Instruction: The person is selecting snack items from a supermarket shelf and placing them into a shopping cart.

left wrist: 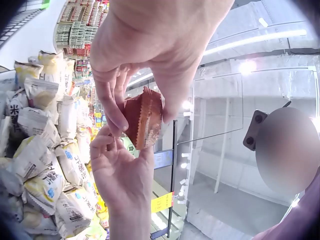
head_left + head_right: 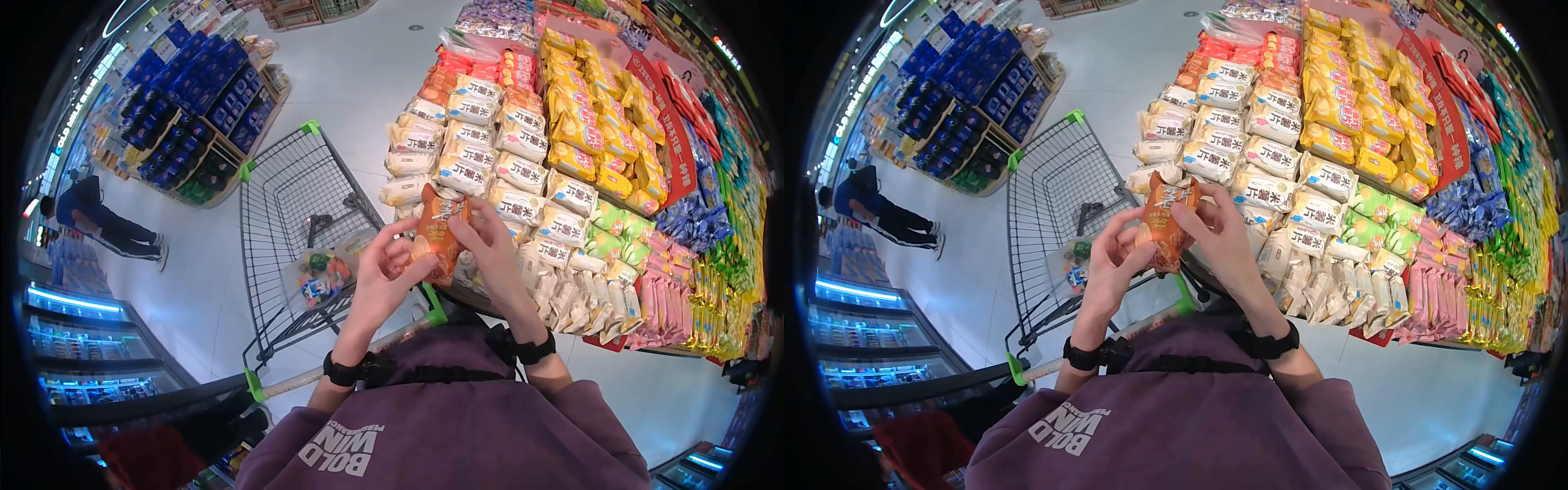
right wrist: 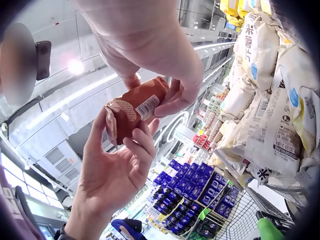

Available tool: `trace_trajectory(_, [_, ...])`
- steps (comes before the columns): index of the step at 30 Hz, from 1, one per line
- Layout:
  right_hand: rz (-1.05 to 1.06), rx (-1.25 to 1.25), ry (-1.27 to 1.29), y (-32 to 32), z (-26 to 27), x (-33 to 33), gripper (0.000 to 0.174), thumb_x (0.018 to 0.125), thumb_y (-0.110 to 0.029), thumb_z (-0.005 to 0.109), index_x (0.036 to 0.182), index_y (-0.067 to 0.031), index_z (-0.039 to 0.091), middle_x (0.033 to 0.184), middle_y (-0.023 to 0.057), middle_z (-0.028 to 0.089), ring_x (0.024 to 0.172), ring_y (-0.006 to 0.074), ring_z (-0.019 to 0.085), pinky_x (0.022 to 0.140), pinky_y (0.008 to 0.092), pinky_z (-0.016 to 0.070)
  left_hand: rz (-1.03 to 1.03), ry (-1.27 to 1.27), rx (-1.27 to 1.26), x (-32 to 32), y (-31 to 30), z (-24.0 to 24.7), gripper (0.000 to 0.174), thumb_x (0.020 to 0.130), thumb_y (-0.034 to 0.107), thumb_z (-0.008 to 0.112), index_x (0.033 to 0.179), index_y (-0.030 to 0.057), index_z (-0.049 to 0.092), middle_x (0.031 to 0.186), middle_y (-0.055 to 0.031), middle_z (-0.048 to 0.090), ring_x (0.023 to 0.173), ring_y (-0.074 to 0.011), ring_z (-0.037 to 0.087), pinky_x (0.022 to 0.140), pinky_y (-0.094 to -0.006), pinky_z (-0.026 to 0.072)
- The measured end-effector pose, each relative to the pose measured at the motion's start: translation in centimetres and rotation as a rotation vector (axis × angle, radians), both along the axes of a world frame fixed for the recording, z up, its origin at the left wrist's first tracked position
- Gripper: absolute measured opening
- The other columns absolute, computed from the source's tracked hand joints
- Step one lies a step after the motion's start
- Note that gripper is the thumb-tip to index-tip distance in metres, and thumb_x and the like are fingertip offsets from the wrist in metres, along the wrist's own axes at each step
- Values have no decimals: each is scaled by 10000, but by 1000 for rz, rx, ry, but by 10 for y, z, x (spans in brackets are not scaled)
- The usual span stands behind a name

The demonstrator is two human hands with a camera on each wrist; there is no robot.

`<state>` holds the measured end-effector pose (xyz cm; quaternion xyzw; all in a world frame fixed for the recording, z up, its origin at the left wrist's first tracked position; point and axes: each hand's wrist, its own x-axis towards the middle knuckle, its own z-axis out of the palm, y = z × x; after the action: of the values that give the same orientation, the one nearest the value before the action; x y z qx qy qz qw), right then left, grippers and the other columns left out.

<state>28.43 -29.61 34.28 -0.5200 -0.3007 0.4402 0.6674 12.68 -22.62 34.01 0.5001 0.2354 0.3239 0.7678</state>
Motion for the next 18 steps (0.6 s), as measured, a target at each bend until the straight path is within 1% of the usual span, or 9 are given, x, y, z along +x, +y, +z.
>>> trace_trajectory(4, [38,104,-163,-3,3,-1,519,855,-174,725,1274,-31,455,1038,83,654,901,106,619,721,244,476,-13,14,125,-2,3,-6,452,829,8,726,1234,-32,530,1059,-100,677,955,-113,643,815,-230,527])
trace_trajectory(6, [33,140,-170,-2,3,-4,522,847,-140,726,1278,-16,458,1074,106,654,928,127,630,731,253,493,-6,-9,190,-2,3,-9,407,831,27,733,1193,-34,560,1073,-100,674,963,-108,639,812,-231,529])
trace_trajectory(7, [30,158,-175,-2,3,-4,525,843,-123,726,1280,-8,459,1092,118,655,941,137,636,736,257,502,52,32,233,-3,3,-11,417,818,43,747,1185,-32,564,1056,-98,678,958,-112,643,803,-241,533])
trace_trajectory(9, [-28,129,-288,-4,7,-9,539,838,-119,731,1289,11,466,1135,146,647,967,162,648,757,273,527,166,115,321,-2,3,-15,439,792,74,776,1168,-27,573,1022,-94,686,948,-120,650,785,-261,542])
trace_trajectory(10, [-58,114,-346,-4,8,-12,546,835,-117,733,1293,21,470,1157,160,643,980,175,654,767,282,539,257,254,466,-2,2,-12,447,769,85,789,1151,-24,584,1014,-101,683,932,-142,658,775,-272,544])
trace_trajectory(12, [-37,111,-382,-4,6,-17,548,835,-113,734,1296,36,476,1192,181,629,988,187,660,788,292,551,436,535,755,0,-1,-5,463,724,108,817,1117,-16,605,999,-116,677,900,-186,673,756,-295,549])
trace_trajectory(15, [-49,95,-382,-3,-1,-24,548,841,-113,731,1301,46,481,1215,188,619,978,187,665,798,298,560,541,425,1012,8,0,-12,521,664,106,823,1131,-2,621,1011,-136,657,888,-264,667,755,-319,546])
trace_trajectory(16, [-58,89,-374,-3,-2,-24,547,843,-115,729,1304,46,482,1217,187,619,971,183,666,798,298,561,538,401,1069,10,-1,-10,521,660,95,815,1138,6,629,1023,-127,659,882,-246,665,719,-302,545])
trace_trajectory(18, [1,74,-248,-5,1,-19,514,867,-119,708,1300,42,484,1206,167,624,991,168,652,827,298,546,530,355,1181,12,-5,0,525,654,72,799,1153,22,645,1048,-110,662,868,-209,662,647,-267,543])
